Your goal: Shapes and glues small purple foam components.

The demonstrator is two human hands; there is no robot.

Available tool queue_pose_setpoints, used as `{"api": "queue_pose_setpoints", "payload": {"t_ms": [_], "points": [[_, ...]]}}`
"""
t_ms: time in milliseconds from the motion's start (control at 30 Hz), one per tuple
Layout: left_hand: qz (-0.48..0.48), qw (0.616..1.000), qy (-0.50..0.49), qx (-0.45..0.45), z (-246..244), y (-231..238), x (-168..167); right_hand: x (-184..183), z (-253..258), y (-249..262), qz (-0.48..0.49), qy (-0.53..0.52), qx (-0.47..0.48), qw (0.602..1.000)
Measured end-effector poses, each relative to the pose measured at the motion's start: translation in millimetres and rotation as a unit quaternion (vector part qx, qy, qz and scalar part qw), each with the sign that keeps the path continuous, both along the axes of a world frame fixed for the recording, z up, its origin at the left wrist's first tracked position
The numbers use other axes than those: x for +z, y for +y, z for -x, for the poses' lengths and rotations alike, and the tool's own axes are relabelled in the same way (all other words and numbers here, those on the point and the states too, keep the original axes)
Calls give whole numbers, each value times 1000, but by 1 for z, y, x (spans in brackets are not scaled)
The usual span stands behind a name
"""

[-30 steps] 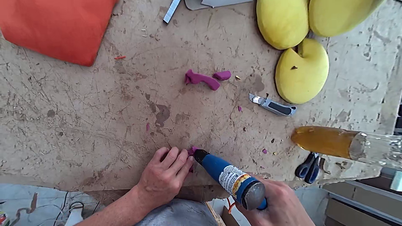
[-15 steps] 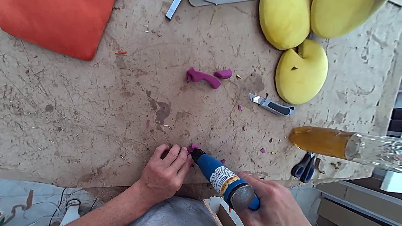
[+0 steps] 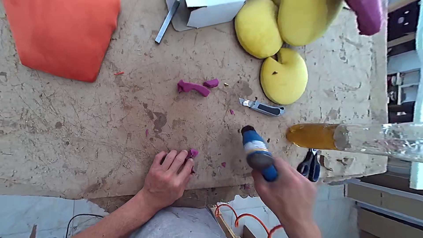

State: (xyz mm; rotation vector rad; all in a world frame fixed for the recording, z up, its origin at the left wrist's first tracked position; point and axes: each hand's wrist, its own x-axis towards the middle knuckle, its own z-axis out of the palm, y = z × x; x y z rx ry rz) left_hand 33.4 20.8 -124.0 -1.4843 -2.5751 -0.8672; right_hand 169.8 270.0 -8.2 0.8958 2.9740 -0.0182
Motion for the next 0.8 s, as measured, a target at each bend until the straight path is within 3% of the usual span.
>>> {"api": "queue_pose_setpoints", "payload": {"t_ms": [67,167,267,333,433,633,800], "points": [[7,1000,-14,3,-2,2,1,-30,-4,6,23,-21,-20,999],[-26,998,-48,31,-2,7,4,-36,-6,-9,39,-33,-24,998],[-99,985,-133,48,-3,12,14,-17,2,-42,119,100,-12,988],[-137,969,-202,34,-5,10,43,-7,9,-62,300,190,-18,935],[-194,951,-242,-11,-11,3,99,18,17,-79,522,282,12,805],[-245,931,-263,-63,-25,-11,165,65,10,-84,612,352,76,704],[-279,913,-288,-79,-33,-17,179,74,2,-87,672,350,86,646]]}}
